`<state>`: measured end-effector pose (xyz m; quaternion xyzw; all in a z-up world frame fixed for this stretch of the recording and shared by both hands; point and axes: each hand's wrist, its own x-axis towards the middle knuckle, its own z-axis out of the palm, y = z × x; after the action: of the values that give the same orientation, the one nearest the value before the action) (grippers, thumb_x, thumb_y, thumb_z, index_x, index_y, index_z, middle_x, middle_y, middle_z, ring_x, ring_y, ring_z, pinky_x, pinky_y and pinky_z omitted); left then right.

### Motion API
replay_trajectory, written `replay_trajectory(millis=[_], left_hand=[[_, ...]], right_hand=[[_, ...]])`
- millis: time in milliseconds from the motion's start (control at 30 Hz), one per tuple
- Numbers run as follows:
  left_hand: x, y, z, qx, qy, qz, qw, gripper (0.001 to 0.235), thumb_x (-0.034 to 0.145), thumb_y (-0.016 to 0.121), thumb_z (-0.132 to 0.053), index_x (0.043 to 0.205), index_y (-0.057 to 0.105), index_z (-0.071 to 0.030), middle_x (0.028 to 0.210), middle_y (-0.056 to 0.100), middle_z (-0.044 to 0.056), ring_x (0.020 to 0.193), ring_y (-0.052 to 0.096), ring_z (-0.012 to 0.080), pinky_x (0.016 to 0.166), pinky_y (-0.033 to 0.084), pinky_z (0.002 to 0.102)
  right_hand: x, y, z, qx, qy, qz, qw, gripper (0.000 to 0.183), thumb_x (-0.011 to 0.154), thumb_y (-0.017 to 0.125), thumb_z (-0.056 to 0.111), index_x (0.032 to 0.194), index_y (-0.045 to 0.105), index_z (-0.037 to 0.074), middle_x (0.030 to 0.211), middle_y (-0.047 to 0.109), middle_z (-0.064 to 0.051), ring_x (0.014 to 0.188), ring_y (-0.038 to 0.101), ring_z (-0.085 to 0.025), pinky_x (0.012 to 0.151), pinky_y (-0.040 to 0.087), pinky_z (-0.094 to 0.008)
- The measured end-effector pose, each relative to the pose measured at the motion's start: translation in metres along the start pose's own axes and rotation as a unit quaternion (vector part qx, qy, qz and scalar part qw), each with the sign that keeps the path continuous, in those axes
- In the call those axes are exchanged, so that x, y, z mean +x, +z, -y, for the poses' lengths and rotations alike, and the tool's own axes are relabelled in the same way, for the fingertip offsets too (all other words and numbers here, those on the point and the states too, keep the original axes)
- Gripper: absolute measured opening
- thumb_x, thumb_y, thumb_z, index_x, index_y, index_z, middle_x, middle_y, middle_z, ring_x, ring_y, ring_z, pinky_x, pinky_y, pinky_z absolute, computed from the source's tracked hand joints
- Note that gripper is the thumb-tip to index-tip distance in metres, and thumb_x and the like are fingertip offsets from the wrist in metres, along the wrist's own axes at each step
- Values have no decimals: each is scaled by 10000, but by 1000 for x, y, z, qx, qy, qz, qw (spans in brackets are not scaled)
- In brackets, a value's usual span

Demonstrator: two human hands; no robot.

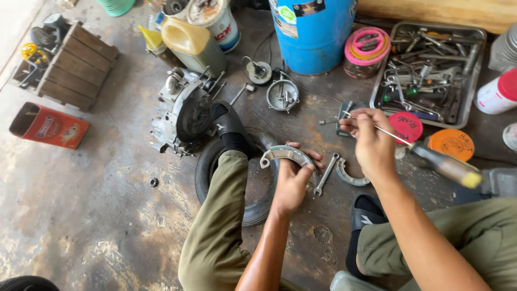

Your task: The person sits on the workshop floor holding a pair of motorcycle brake shoes and uses a long screwdriver to lever and seat the return spring between them, repositioning the shoes and spring repeatedly while working the spring into place.

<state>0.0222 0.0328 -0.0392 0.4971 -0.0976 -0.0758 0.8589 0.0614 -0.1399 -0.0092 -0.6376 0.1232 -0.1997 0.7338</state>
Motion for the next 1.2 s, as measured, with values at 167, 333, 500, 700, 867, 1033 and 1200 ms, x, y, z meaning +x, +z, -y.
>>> replay_trajectory(millis=[167, 333, 500, 700, 867, 1033, 1200], left_hand=[[2, 1, 7, -19, -15, -18, 1000, 376, 1036, 483, -10, 1361, 297, -48, 1056, 665, 232, 894, 725, 284, 768, 624, 374], [-1, 11, -7, -67, -51, -34, 996, 298, 1137, 330, -251, 1358, 390, -60, 1119, 688, 267, 983, 728, 329, 819, 624, 420], [1, 36, -53, -102, -171, -46, 979, 1080, 880, 45, -804, 1611, 169, -19, 1039, 626, 152, 906, 651, 218, 744, 513, 328], [-1, 33, -52, -245, -215, -108, 939, 1207, 766, 14, -947, 1591, 366, -139, 980, 619, 146, 831, 634, 221, 671, 502, 351], [-1, 22, -55, -255, -172, -82, 948, 1195, 753, 58, -946, 1590, 355, -146, 1035, 593, 163, 940, 589, 270, 820, 466, 378], [5, 12, -67, -261, -141, -98, 950, 940, 889, 236, -786, 1524, 400, -112, 1084, 569, 192, 998, 591, 293, 798, 489, 427], [19, -5, -69, -352, -135, -248, 892, 822, 777, 582, -786, 1333, 633, -182, 1226, 621, 315, 1173, 620, 493, 1013, 505, 613]], right_hand=[[-17, 7, 57, 60, -81, 69, 993, 110, 1044, 500, -18, 1041, 570, -102, 1138, 632, -255, 1028, 726, -310, 942, 643, -414], [-27, 6, 93, 36, -151, 113, 981, 84, 964, 587, -156, 1037, 547, -160, 1173, 610, -320, 1050, 728, -381, 925, 653, -479], [-34, -2, 117, 39, -67, 125, 989, 116, 998, 607, -90, 1084, 539, -55, 1189, 666, -182, 1022, 718, -238, 955, 637, -322], [-50, -32, 98, 19, -3, 138, 990, 118, 982, 618, -24, 1090, 591, -63, 1141, 717, -172, 979, 762, -259, 869, 647, -301], [-45, -59, 60, 72, 30, 102, 992, 120, 1029, 596, 38, 1107, 541, -34, 1126, 676, -184, 1002, 723, -273, 915, 633, -354], [-35, -73, 33, 61, 54, 100, 992, 138, 1062, 571, 77, 1141, 508, -15, 1165, 646, -180, 1002, 710, -272, 896, 619, -358], [-29, -46, -7, -348, 52, 103, 930, 222, 958, 751, 194, 977, 697, -21, 831, 723, -249, 833, 741, -389, 690, 573, -485]])
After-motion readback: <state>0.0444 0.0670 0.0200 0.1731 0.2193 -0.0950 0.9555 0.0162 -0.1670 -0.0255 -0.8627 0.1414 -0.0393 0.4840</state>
